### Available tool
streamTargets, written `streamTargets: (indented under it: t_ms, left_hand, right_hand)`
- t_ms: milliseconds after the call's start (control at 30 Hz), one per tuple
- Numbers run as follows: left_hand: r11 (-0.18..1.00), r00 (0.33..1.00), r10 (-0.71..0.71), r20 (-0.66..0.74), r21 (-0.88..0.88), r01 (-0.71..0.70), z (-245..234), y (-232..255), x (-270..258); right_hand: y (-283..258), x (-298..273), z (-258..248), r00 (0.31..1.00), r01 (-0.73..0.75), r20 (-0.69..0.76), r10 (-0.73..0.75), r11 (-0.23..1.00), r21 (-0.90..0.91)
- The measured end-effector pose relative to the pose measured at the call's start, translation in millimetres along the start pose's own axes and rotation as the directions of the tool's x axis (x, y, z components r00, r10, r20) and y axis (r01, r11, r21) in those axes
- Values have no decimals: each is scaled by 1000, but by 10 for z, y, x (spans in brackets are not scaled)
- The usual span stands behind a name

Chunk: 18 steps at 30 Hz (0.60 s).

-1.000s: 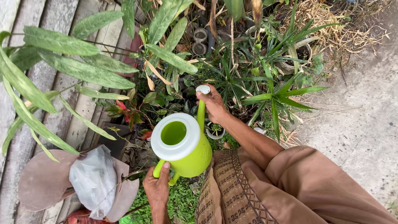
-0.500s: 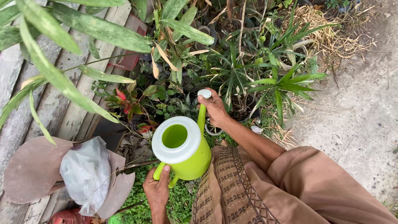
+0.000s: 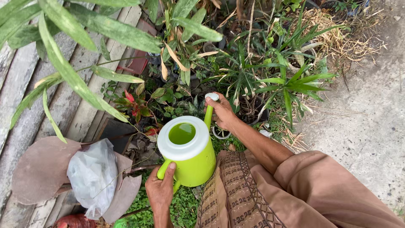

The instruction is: The person waters several plants in pots and on the ground using a green watering can.

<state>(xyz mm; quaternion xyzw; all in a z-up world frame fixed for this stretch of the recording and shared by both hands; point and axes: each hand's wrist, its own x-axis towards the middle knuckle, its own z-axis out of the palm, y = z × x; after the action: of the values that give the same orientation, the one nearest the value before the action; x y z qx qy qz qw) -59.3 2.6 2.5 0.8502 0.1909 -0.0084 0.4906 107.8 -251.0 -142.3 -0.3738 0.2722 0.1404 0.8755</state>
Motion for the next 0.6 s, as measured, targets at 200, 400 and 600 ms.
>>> streamTargets:
  t_ms: [200,400,600]
  left_hand:
    - [995,999,-35,10,92,34,174,533,121]
    - [987,998,5,62,157,-15,405,901,332]
    - [986,997,16,82,163,-29,581,1007,506]
  right_hand:
    - [-207,229,-35,999,-43,11,42,998,52]
    - [-411,579,-121,997,-71,-12,73,992,105]
    - [-620,779,-131,998,-62,-18,65,992,105]
